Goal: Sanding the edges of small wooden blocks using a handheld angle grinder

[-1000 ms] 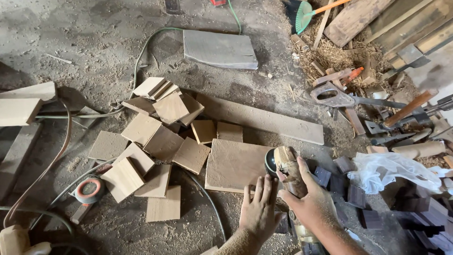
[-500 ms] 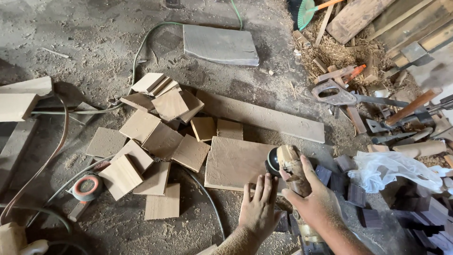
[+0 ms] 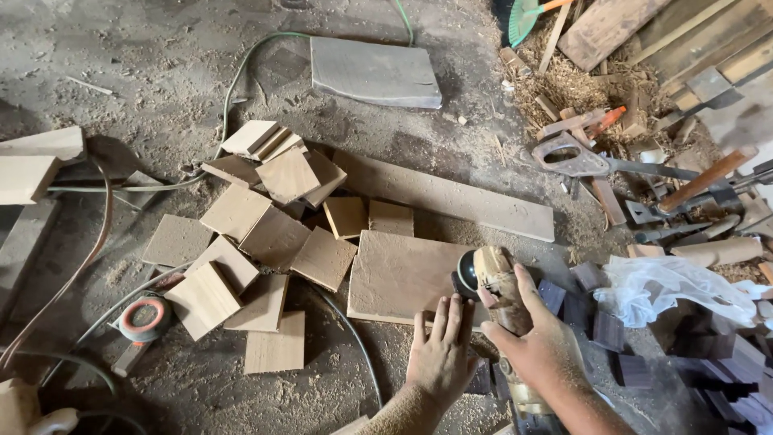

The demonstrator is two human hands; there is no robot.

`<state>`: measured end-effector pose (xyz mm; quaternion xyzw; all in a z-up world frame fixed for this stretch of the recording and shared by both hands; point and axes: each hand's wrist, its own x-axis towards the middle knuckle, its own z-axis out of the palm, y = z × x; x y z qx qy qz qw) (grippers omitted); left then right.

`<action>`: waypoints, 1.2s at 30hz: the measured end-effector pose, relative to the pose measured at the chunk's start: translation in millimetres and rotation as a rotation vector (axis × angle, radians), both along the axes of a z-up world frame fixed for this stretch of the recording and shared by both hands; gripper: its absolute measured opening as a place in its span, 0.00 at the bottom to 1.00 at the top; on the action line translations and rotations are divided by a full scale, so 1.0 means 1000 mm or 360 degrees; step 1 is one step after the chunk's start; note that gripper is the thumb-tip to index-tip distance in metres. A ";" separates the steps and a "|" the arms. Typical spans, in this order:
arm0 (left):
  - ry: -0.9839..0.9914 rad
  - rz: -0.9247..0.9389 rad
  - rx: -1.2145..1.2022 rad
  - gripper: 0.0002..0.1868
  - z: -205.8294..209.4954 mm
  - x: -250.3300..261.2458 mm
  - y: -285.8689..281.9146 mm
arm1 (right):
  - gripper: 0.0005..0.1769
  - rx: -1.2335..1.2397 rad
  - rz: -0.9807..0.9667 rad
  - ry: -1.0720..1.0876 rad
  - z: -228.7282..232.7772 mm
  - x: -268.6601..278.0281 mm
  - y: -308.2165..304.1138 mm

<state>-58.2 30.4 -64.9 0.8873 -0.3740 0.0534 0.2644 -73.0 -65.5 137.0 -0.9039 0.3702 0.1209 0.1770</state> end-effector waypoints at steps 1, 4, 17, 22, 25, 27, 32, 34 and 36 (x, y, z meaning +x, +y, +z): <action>-0.0001 0.0000 0.0002 0.52 0.001 0.000 0.001 | 0.61 0.0002 0.0000 -0.0001 -0.003 0.000 0.001; 0.0016 -0.0003 -0.0015 0.48 0.003 0.000 0.001 | 0.60 0.0106 0.0012 -0.0106 -0.005 0.001 0.005; -0.0009 -0.0037 0.0087 0.52 0.003 0.002 0.002 | 0.61 0.0054 -0.0028 0.0047 0.006 0.006 0.008; -0.0017 -0.0020 0.0064 0.51 0.001 0.003 0.002 | 0.60 0.0040 -0.0025 0.0061 0.007 0.011 0.013; -0.0075 0.0000 0.0147 0.51 0.001 0.003 0.002 | 0.60 0.0031 -0.0004 0.0054 0.005 0.006 0.004; -0.0052 -0.0025 0.0130 0.53 0.001 0.002 0.003 | 0.61 0.0026 -0.0017 -0.0034 0.001 0.001 -0.002; -0.0027 -0.0007 0.0068 0.52 0.005 0.000 0.004 | 0.60 0.0042 -0.0005 -0.0017 -0.001 0.000 0.005; -0.0035 0.0006 0.0057 0.52 0.006 0.001 0.004 | 0.60 0.0084 0.0011 -0.0056 -0.004 -0.001 0.004; -0.0081 0.0043 0.0002 0.50 0.007 0.001 0.004 | 0.59 0.0107 0.0069 -0.0236 -0.009 -0.002 0.002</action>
